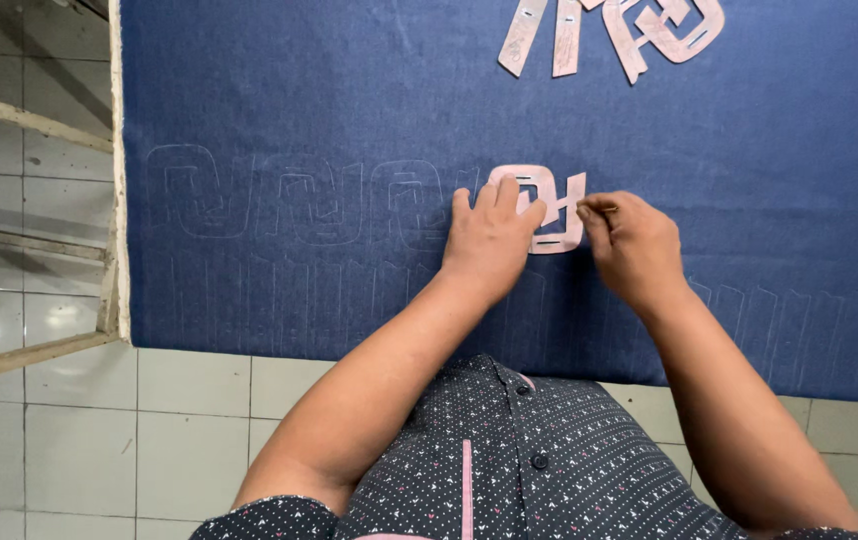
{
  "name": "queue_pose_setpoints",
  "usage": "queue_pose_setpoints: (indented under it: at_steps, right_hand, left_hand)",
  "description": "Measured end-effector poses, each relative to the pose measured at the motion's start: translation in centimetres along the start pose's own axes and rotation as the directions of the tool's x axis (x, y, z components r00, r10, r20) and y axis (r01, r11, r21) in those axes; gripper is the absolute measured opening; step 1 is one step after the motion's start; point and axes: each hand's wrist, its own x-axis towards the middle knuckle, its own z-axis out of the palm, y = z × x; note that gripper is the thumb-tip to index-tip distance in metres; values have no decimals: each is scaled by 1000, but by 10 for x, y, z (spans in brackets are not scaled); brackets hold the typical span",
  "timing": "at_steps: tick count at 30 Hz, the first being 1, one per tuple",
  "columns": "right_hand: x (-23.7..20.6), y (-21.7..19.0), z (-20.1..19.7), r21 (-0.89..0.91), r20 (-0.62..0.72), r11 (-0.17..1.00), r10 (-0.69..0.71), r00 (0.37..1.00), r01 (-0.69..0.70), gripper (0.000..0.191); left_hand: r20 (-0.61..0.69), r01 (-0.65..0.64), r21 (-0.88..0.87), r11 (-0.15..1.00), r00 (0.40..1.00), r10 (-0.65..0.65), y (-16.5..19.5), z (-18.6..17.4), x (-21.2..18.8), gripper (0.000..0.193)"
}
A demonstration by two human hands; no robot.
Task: The person places a pink cut shoe component over chalk outlines on a blue fabric-covered table and traces around its edges with a small marking tool, then repositions the piece to continue tracing. Other cut shoe parts and a rubber band rest on the table nearby.
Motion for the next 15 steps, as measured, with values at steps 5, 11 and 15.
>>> queue_pose_setpoints:
  at_steps: [5, 11, 15]
  right_hand:
    - [5, 5, 1, 34, -8, 999, 22, 1000, -21, 13]
    - [10, 6, -2, 116, 33, 986, 117, 993, -120, 15]
    - [14, 7, 1, 54, 4, 998, 22, 1000, -22, 14]
  left_hand:
    - [31, -6, 55, 998, 999, 4, 1, 4, 0, 31]
    - [3, -35, 96, 995, 999, 35, 4, 9, -1, 42]
    - [58, -26, 59, 998, 998, 22, 4, 8, 0, 42]
